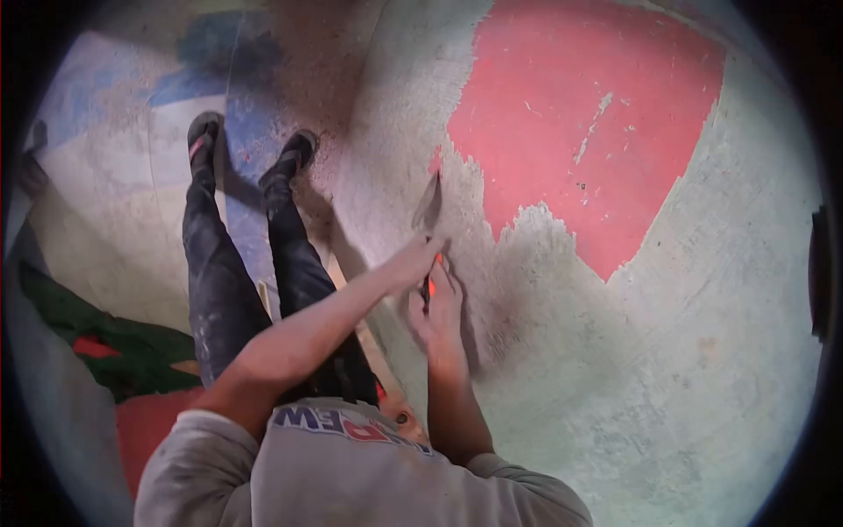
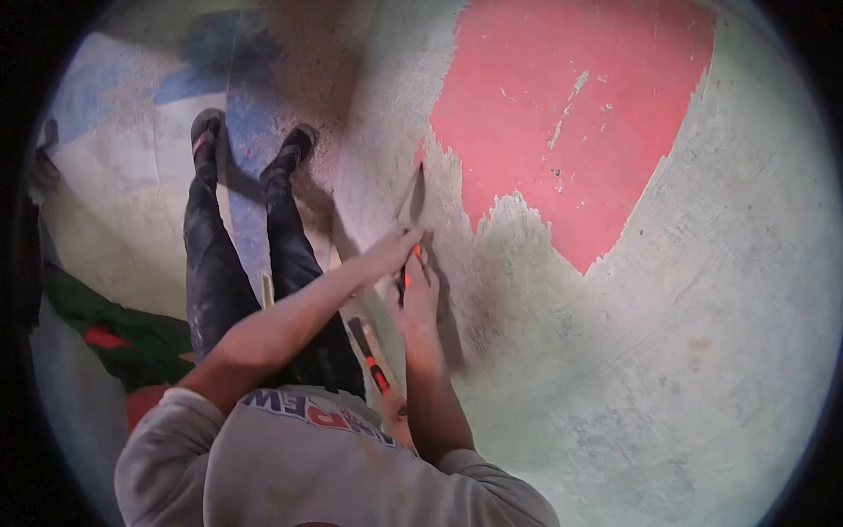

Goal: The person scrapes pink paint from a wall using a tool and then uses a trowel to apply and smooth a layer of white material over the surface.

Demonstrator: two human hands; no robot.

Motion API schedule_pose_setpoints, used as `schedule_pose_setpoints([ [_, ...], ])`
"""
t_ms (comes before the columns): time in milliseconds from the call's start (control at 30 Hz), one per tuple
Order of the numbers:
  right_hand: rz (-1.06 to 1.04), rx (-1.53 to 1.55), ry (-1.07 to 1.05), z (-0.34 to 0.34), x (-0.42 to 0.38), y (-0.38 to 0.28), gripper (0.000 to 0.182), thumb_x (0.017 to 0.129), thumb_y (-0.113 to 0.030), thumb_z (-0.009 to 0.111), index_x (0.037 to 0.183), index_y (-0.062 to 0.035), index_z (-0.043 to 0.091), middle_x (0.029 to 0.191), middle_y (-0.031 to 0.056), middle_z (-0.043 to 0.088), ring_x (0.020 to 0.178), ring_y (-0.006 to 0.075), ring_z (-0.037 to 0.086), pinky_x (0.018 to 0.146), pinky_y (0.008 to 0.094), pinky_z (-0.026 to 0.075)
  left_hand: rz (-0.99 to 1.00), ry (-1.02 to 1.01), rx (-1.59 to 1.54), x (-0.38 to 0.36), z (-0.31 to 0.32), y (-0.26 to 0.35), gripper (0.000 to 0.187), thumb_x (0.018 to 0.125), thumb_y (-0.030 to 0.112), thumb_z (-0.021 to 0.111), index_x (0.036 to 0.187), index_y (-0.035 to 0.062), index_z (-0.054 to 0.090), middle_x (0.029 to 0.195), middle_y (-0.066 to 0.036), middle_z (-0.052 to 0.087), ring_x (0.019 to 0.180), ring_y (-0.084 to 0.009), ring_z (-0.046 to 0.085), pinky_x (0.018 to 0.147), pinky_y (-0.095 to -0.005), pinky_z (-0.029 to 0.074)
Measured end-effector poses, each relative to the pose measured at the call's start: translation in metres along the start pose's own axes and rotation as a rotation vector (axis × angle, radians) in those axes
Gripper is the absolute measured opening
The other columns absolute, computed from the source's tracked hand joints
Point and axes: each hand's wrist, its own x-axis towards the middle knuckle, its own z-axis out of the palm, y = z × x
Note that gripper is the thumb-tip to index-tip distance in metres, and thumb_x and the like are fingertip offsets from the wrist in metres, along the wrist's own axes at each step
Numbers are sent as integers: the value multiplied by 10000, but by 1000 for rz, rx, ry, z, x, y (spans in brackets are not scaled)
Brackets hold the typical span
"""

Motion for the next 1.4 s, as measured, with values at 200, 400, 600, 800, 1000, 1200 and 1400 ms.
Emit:
schedule_pose_setpoints([
  [200, -18, 216, -56, 17, 11, 29, 153, 1050, -275, 518, 990, -137, 547, 675, -34, 466, 439, 49, 393, 362, 223, 273, -147, 29, 81, -1, -25, 9, 434, 1045, 465, 469, 1145, 46, 526, 802, -25, 648, 547, -108, 561, 420, -263, 411],
  [400, -6, 249, -15, 32, -32, 25, 135, 1050, -274, 512, 974, -166, 539, 674, -41, 451, 435, 47, 354, 366, 220, 240, -145, 11, -13, -43, -9, 27, 432, 1039, 454, 490, 1150, 40, 545, 784, -36, 630, 551, -120, 550, 453, -281, 429],
  [600, -22, 215, -58, 45, 24, 28, 147, 1060, -315, 496, 1019, -177, 528, 688, -42, 454, 420, 51, 345, 350, 221, 233, -158, -33, 44, 0, -46, 46, 419, 1036, 431, 508, 1124, 25, 560, 793, -47, 631, 656, -138, 602, 586, -300, 491],
  [800, 36, 335, -15, 40, -38, 31, 184, 1056, -341, 506, 1002, -169, 541, 696, -40, 481, 419, 53, 339, 357, 225, 220, -135, 46, 240, -45, -21, 40, 472, 1037, 441, 502, 1135, -13, 586, 895, -66, 634, 828, -165, 613, 744, -344, 516],
  [1000, -9, 422, -50, 74, 2, 32, 113, 1046, -271, 539, 1053, -158, 542, 735, -52, 478, 444, 35, 373, 359, 221, 228, -243, -116, 197, -6, -64, 62, 546, 1017, 490, 508, 1191, -25, 566, 958, -73, 639, 877, -177, 618, 774, -334, 514],
  [1200, -1, 272, -32, 48, -28, 38, 231, 1052, -380, 521, 989, -160, 543, 700, -27, 470, 443, 53, 351, 379, 229, 241, -169, -60, 281, -35, -43, 56, 556, 997, 498, 537, 1221, -11, 567, 968, -83, 645, 887, -177, 620, 782, -324, 512],
  [1400, -21, 345, 1, 77, 15, 32, 223, 1061, -370, 501, 997, -161, 547, 703, -32, 468, 436, 49, 357, 372, 229, 234, -234, -85, 189, -9, -66, 68, 555, 995, 480, 549, 1196, -37, 563, 981, -90, 648, 910, -170, 617, 794, -319, 507],
])
